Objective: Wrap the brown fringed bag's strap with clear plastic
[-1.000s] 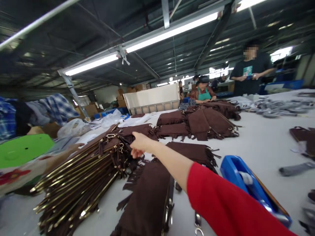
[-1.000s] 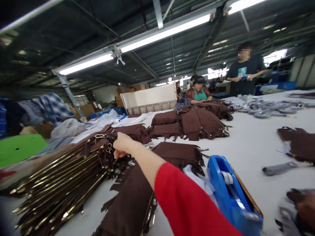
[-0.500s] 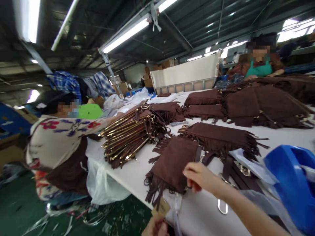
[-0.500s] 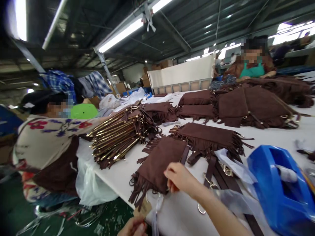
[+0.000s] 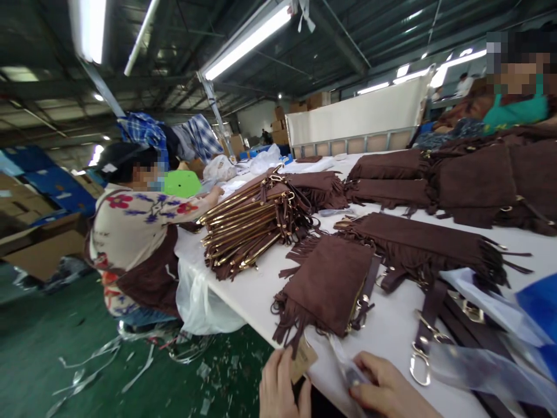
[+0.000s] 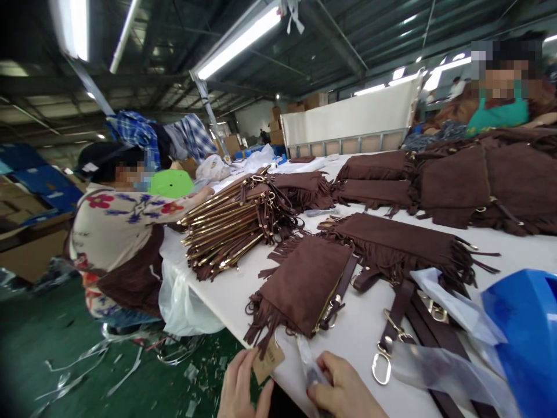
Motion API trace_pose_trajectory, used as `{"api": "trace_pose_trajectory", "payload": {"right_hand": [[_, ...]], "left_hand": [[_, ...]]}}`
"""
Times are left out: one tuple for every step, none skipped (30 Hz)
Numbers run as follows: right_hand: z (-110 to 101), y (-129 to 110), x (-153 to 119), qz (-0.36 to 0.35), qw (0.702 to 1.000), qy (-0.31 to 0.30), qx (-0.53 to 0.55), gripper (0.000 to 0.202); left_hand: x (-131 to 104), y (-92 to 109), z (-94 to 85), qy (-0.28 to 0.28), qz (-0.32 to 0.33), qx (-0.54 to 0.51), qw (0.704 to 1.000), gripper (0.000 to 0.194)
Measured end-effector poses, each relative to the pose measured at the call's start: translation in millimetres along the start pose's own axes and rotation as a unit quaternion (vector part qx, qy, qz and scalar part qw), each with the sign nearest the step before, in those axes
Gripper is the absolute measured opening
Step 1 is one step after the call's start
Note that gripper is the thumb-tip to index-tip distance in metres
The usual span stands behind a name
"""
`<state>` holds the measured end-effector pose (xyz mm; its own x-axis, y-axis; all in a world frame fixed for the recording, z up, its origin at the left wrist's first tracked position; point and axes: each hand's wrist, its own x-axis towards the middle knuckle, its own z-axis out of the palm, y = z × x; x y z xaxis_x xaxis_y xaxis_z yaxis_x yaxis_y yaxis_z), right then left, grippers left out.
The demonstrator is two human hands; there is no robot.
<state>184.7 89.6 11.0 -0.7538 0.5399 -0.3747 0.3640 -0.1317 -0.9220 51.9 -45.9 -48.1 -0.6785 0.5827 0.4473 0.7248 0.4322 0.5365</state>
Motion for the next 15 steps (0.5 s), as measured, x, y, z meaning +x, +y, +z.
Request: {"api": "trace_pose_trajectory", "payload": {"right_hand": [[-5, 0, -2, 0.007, 1.0, -0.005, 0.028, 0.018], [-9, 0, -4, 0.014, 0.998, -0.011, 0.052, 0.018], [-12, 0, -5, 0.019, 0.997, -0.016, 0.077, 0.019], [-16, 2, -6, 0.026, 0.994, -0.022, 0.102, 0.021], [-19, 3, -6, 0.033, 0.991, -0.027, 0.125, 0.022], [-21, 6, -6, 0.04, 0.989, -0.028, 0.142, 0.022], [-23, 8, -6, 0.046, 0.987, -0.027, 0.155, 0.023], [-25, 11, -6, 0.052, 0.984, -0.025, 0.166, 0.023], [-26, 13, -6, 0.059, 0.982, -0.023, 0.176, 0.024], [-27, 15, -6, 0.064, 0.981, -0.022, 0.184, 0.025], [-27, 16, -6, 0.067, 0.979, -0.021, 0.19, 0.026], [-27, 17, -6, 0.07, 0.978, -0.021, 0.196, 0.026], [-26, 17, -7, 0.071, 0.977, -0.022, 0.2, 0.026], [-25, 16, -8, 0.07, 0.977, -0.024, 0.201, 0.024], [-23, 15, -8, 0.066, 0.978, -0.026, 0.198, 0.023]], "left_hand": [[5, -6, -1.3, 0.014, 0.033, 0.036, 0.999, 0.041], [10, -11, -2.0, 0.006, 0.058, 0.066, 0.996, 0.046], [14, -15, -2.4, -0.014, 0.084, 0.085, 0.993, 0.048], [18, -19, -2.9, -0.04, 0.117, 0.095, 0.988, 0.048], [22, -21, -4.2, -0.066, 0.154, 0.096, 0.981, 0.045], [26, -21, -6.5, -0.087, 0.189, 0.089, 0.974, 0.042], [29, -20, -10.0, -0.106, 0.215, 0.073, 0.968, 0.038], [33, -17, -14.6, -0.125, 0.222, 0.045, 0.966, 0.033], [37, -13, -20.1, -0.141, 0.206, 0.006, 0.968, 0.029], [41, -8, -25.9, -0.155, 0.166, -0.036, 0.973, 0.027], [44, -2, -31.2, -0.176, 0.105, -0.083, 0.975, 0.028], [47, 4, -35.5, -0.208, 0.029, -0.133, 0.968, 0.031], [48, 10, -38.3, -0.245, -0.06, -0.189, 0.949, 0.034], [48, 14, -39.3, -0.28, -0.149, -0.249, 0.915, 0.037], [46, 18, -38.4, -0.314, -0.232, -0.307, 0.868, 0.04]]}}
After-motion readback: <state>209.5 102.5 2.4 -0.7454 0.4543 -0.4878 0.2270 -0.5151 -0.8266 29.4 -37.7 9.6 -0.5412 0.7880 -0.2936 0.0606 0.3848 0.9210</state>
